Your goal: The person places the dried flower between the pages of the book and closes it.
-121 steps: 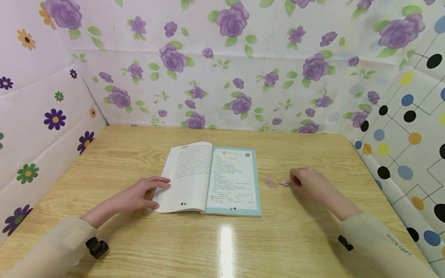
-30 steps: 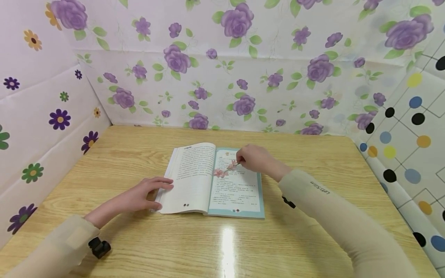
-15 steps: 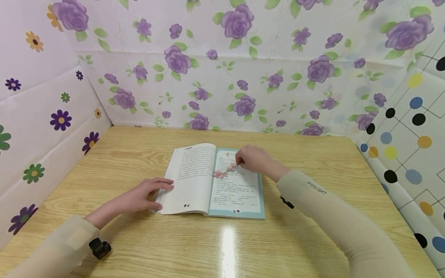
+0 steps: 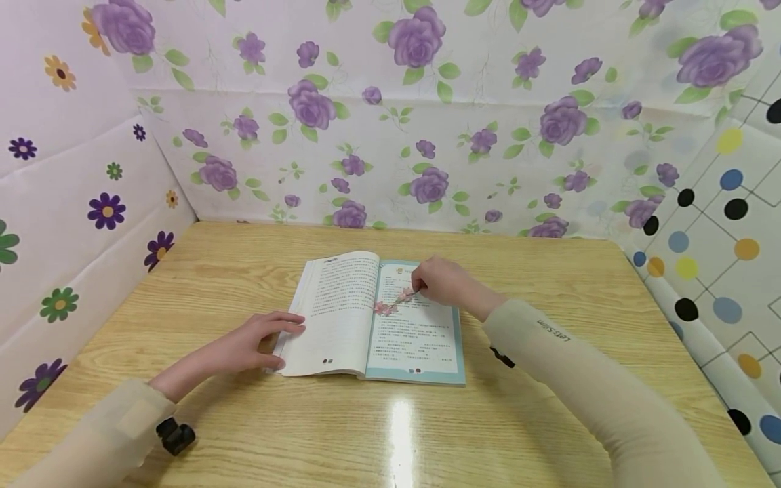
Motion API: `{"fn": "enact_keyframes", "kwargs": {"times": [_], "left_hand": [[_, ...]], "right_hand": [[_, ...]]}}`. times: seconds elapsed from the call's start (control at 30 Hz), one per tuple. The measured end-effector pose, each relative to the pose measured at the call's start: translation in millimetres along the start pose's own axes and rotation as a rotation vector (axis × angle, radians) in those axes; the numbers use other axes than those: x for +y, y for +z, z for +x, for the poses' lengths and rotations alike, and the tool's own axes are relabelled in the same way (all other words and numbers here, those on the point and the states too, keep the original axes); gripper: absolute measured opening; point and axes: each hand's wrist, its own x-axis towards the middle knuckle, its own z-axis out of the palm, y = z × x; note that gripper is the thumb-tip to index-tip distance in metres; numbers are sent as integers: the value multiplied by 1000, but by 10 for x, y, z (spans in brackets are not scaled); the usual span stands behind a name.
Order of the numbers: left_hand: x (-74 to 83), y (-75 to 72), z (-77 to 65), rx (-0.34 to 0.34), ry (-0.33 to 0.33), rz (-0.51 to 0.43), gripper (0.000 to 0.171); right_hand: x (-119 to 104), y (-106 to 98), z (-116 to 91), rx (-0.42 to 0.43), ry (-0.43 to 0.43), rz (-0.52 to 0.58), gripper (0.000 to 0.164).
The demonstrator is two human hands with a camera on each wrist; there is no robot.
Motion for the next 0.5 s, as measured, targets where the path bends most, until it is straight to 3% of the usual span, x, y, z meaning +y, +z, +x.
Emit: {"fn": "enact_keyframes", "kwargs": {"times": [0.5], "left_hand": [[23,-7,-1,0,16,-4,55]], "right_hand": [[8,3,-34,-14,14,-4,10]]}}
